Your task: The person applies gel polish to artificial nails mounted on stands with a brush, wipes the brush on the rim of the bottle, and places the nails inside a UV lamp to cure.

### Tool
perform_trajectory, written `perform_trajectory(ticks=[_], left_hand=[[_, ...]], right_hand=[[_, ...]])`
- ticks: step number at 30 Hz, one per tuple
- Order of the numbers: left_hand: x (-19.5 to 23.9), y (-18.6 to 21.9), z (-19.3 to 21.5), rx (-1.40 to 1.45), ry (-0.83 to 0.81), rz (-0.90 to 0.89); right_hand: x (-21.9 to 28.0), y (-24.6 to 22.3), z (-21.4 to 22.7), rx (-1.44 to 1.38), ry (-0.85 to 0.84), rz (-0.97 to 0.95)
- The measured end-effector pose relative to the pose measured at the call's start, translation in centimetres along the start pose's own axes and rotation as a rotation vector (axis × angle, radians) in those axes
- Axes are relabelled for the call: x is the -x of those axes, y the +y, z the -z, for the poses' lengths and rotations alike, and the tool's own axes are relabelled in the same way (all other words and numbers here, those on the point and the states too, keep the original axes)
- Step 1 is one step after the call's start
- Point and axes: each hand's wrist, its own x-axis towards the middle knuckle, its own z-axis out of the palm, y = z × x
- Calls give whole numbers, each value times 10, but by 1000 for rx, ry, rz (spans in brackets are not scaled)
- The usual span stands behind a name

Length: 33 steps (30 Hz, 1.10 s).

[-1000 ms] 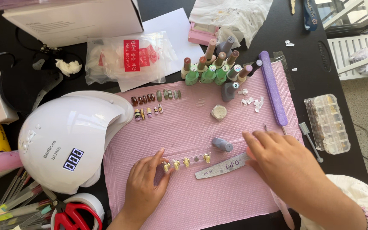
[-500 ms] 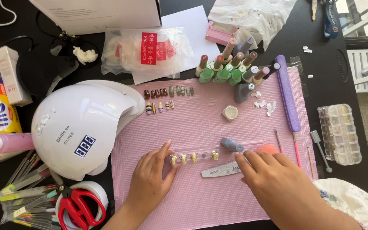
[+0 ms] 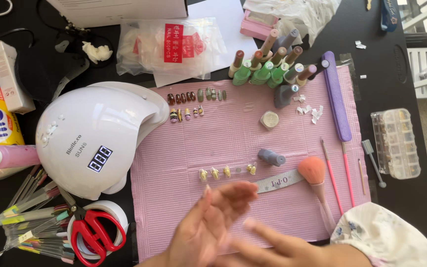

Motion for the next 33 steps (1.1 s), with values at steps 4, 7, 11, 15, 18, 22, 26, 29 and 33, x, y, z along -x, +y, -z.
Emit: perform_trajectory(ticks=[4, 7, 11, 15, 18, 22, 26, 29, 33], left_hand=[[21, -18, 22, 846, 186, 531], [12, -2, 18, 217, -123, 211], [9, -13, -5, 255, 51, 176], [24, -20, -19, 26, -196, -140], [28, -9, 14, 30, -218, -22], [17, -15, 6, 143, -202, -89], [25, -17, 22, 112, -362, 107], [40, 6, 16, -4, -436, -12], [30, 20, 36, -312, -391, -267]], right_hand=[[-1, 23, -31, 36, -76, -104], [-4, 35, -1, 73, -50, -435], [-1, -13, -22, 201, -32, -174], [-5, 29, -53, 206, 53, -122], [1, 52, -19, 192, 29, -428], [-7, 20, -23, -15, 253, -196], [1, 37, -34, 109, 37, -165], [31, 73, -12, 160, -104, -601], [43, 116, 21, 54, -59, -1011]])
